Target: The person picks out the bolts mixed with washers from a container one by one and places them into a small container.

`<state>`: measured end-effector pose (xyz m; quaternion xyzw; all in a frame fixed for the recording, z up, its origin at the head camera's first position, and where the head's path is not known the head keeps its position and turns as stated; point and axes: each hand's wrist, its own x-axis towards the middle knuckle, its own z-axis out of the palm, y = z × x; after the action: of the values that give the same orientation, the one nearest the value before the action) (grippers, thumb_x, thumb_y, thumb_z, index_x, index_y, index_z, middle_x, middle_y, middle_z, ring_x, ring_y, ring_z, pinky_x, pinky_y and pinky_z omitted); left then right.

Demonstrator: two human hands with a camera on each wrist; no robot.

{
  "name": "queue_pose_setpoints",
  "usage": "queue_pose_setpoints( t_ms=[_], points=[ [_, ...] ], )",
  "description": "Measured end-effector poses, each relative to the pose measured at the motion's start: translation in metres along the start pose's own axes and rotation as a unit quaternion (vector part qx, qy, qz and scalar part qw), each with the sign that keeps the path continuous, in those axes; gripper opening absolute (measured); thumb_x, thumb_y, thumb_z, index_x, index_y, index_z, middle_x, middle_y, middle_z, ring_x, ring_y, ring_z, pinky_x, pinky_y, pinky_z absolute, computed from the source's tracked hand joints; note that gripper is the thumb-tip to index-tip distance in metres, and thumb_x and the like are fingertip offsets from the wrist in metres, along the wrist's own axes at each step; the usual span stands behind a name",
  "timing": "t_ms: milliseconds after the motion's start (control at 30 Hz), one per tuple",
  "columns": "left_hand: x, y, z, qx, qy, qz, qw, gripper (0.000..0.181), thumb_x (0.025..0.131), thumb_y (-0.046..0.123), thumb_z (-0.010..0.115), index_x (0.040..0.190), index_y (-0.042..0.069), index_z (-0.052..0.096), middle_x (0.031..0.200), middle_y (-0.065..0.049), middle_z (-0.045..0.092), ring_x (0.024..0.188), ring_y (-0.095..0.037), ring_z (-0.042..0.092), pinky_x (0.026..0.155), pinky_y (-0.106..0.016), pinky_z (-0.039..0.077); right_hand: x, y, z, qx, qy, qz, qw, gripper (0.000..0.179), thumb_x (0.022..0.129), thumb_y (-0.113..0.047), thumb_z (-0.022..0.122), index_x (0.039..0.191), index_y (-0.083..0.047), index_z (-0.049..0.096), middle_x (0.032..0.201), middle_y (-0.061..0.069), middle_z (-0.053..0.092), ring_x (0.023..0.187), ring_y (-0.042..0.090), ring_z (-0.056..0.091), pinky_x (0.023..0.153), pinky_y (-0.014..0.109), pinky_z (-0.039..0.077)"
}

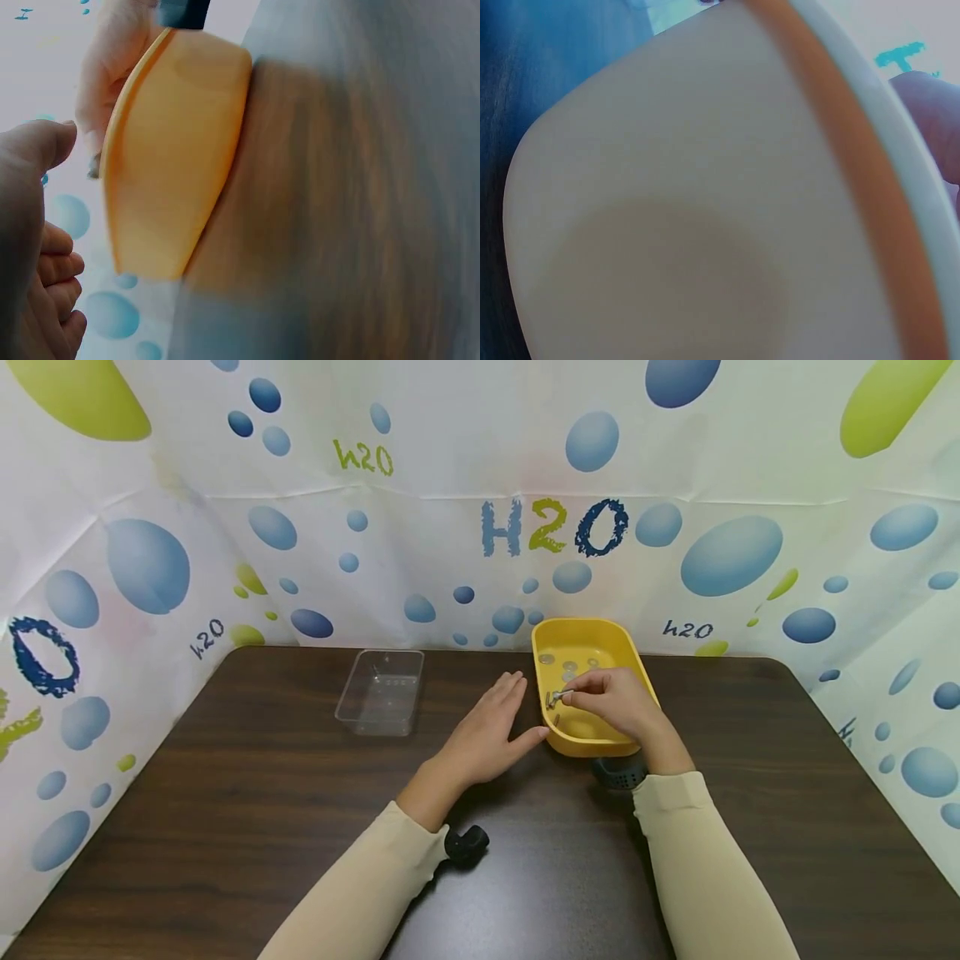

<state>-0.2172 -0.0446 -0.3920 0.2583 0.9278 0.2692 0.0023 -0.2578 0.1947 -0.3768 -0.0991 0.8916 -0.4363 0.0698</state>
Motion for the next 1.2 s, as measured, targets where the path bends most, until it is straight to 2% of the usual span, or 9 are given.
queue_pose_setpoints(
  t_ms=[167,333,567,733,833,933,1067,1200],
  points=[
    [-0.016,-0.015,-0.018,0.014,0.017,-0.017,0.9996,0.083,0.098,0.058,0.048,0.158,0.01,0.019,0.166,-0.003,0.015,0.153,-0.018,0.009,0.122,-0.044,0.017,0.001,-0.002,0.002,-0.011,0.005,0.004,0.9999,0.033,0.089,-0.04,0.072,0.108,-0.014,0.075,0.106,0.005,0.073,0.096,0.025,0.057,0.085,0.033,0.051],
    [-0.03,-0.03,-0.034,0.022,0.039,-0.02,0.9988,0.083,0.098,0.057,0.048,0.158,0.01,0.018,0.165,-0.004,0.018,0.153,-0.021,0.011,0.122,-0.046,0.017,0.0,-0.002,0.002,-0.017,0.016,0.005,0.9997,0.032,0.089,-0.04,0.072,0.107,-0.014,0.076,0.106,0.005,0.072,0.096,0.025,0.057,0.085,0.033,0.051],
    [-0.054,-0.062,-0.061,0.035,0.099,-0.031,0.9939,0.073,0.096,0.047,0.058,0.153,0.007,0.036,0.158,-0.011,0.035,0.15,-0.027,0.025,0.121,-0.048,0.02,0.002,-0.005,0.004,-0.017,0.018,-0.001,0.9997,0.035,0.089,-0.042,0.071,0.108,-0.013,0.075,0.107,0.005,0.071,0.096,0.025,0.057,0.085,0.032,0.05],
    [-0.072,-0.088,-0.078,0.051,0.13,-0.05,0.989,0.07,0.094,0.043,0.062,0.149,0.005,0.041,0.155,-0.014,0.04,0.147,-0.03,0.03,0.121,-0.049,0.021,0.003,-0.009,0.006,-0.017,0.023,0.0,0.9996,0.036,0.089,-0.043,0.071,0.11,-0.013,0.075,0.109,0.006,0.07,0.098,0.026,0.056,0.088,0.035,0.05],
    [-0.081,-0.101,-0.087,0.056,0.13,-0.066,0.9877,0.071,0.095,0.043,0.062,0.151,0.005,0.038,0.157,-0.014,0.036,0.148,-0.031,0.028,0.12,-0.051,0.022,0.004,-0.01,0.006,-0.018,0.026,0.001,0.9995,0.038,0.089,-0.044,0.07,0.111,-0.012,0.074,0.11,0.007,0.07,0.099,0.026,0.056,0.09,0.037,0.05],
    [-0.089,-0.112,-0.092,0.056,0.113,-0.09,0.988,0.076,0.096,0.046,0.058,0.154,0.005,0.031,0.162,-0.013,0.027,0.15,-0.031,0.021,0.119,-0.055,0.022,0.003,-0.009,0.008,-0.017,0.033,-0.005,0.9993,0.039,0.089,-0.044,0.07,0.11,-0.012,0.074,0.11,0.008,0.07,0.099,0.026,0.057,0.089,0.037,0.051],
    [-0.097,-0.129,-0.094,0.051,0.097,-0.12,0.9868,0.08,0.098,0.052,0.052,0.157,0.007,0.022,0.165,-0.011,0.016,0.152,-0.03,0.013,0.118,-0.057,0.021,0.001,-0.012,0.011,-0.02,0.05,-0.028,0.9982,0.036,0.09,-0.043,0.07,0.108,-0.012,0.075,0.108,0.007,0.071,0.097,0.024,0.059,0.086,0.034,0.053],
    [-0.103,-0.141,-0.095,0.042,0.096,-0.142,0.9843,0.078,0.1,0.051,0.048,0.158,0.007,0.02,0.165,-0.01,0.015,0.153,-0.029,0.012,0.118,-0.057,0.02,0.0,-0.024,0.017,-0.022,0.065,-0.052,0.9963,0.036,0.09,-0.043,0.069,0.107,-0.012,0.075,0.105,0.007,0.073,0.093,0.023,0.062,0.082,0.031,0.054]
  ],
)
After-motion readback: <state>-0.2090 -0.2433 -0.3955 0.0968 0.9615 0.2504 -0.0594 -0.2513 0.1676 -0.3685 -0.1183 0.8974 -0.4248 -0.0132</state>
